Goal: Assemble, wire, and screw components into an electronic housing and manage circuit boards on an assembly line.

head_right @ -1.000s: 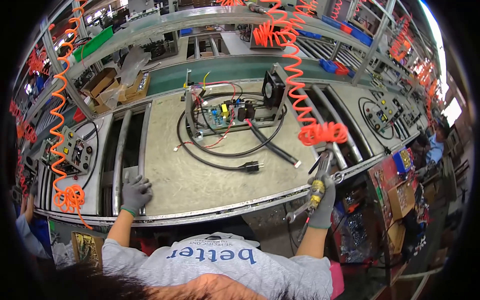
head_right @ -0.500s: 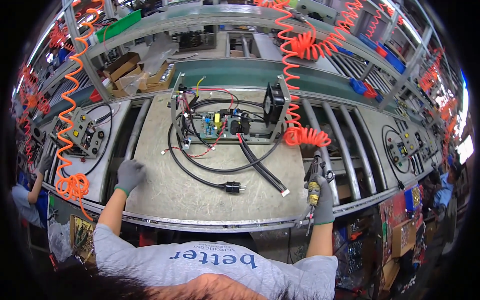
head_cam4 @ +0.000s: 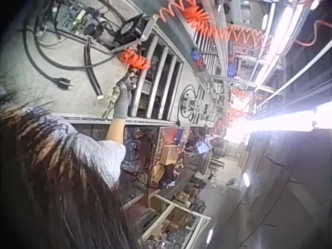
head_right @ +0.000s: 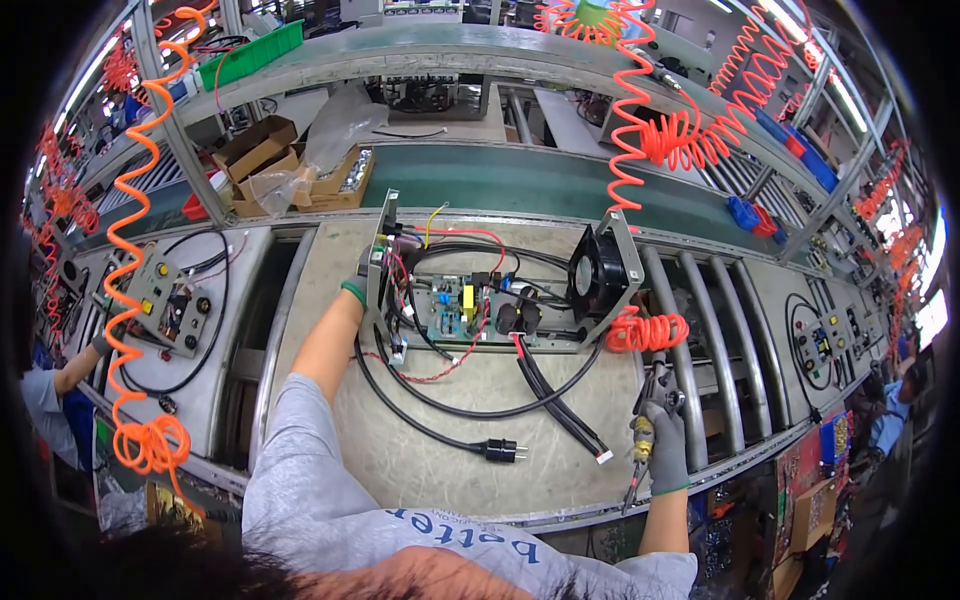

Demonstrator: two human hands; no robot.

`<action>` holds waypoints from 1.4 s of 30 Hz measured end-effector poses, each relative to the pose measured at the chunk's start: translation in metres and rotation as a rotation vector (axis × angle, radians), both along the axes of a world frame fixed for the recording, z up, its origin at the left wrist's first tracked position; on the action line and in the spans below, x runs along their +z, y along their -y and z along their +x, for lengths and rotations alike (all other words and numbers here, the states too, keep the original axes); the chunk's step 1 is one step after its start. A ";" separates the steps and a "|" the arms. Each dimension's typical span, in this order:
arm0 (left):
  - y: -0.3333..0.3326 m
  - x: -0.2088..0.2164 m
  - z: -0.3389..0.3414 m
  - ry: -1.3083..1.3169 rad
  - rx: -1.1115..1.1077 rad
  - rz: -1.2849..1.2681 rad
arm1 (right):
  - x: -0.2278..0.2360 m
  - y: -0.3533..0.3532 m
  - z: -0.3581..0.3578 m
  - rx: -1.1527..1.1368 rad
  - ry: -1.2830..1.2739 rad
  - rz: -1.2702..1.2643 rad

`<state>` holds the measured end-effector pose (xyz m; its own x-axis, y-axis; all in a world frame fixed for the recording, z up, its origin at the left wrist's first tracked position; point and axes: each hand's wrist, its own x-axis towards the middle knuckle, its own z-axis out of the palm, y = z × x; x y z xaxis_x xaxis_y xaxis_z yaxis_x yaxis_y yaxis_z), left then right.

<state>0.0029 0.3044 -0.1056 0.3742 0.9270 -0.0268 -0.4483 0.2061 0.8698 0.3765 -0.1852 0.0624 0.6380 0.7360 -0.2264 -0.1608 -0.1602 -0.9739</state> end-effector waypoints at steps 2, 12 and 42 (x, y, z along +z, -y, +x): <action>0.017 0.013 0.039 -0.024 0.013 -0.001 | -0.009 0.005 0.003 -0.092 0.028 -0.032; 0.078 -0.025 -0.071 0.053 0.454 0.137 | 0.031 -0.002 -0.005 -0.042 0.072 -0.026; 0.373 0.118 0.124 -1.073 0.021 0.658 | -0.046 -0.315 -0.019 0.585 1.320 -0.088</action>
<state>0.1273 -0.0682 0.0122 0.4356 0.8857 0.1607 0.5485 -0.4027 0.7328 0.3572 0.1303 0.0166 0.0315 0.9747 0.2213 0.9388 0.0471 -0.3412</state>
